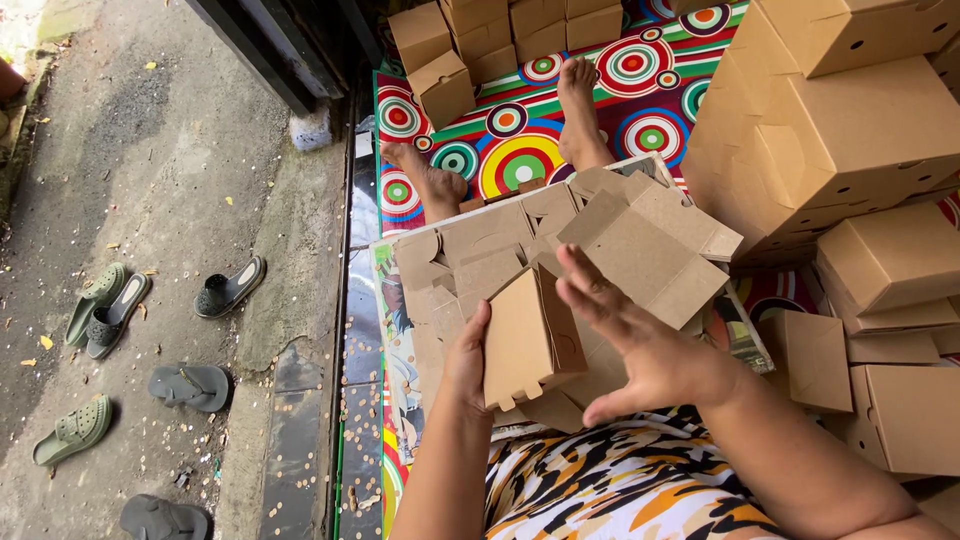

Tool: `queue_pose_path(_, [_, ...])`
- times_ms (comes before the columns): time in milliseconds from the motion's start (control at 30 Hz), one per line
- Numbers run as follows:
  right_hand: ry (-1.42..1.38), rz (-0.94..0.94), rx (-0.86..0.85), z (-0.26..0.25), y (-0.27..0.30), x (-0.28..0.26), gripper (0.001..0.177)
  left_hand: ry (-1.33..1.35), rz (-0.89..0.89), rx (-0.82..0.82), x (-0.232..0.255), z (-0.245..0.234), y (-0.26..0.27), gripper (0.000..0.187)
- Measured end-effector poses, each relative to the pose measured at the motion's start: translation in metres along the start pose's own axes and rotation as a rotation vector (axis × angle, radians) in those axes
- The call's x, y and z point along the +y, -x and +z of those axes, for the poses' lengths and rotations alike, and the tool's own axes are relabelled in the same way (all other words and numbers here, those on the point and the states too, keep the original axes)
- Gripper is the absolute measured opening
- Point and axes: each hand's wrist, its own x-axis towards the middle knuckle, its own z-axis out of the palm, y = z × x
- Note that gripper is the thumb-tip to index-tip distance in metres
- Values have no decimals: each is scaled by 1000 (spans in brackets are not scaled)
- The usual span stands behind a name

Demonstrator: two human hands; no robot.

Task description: Folding cardboard templates into boxes

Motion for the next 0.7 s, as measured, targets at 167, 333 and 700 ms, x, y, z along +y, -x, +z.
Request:
queue_pose_path(167, [419,-118,61,20,-4,5,111,27,-99,-93,-11,-22,-10,61])
queue_pose_path(333, [343,-135,302,18,0,32,99,-257,301,-255,-12,-32,-7,85])
queue_pose_path(700, [-350,208,384,24,4,26,85,-640,653,-254,-22,-51,-15,53])
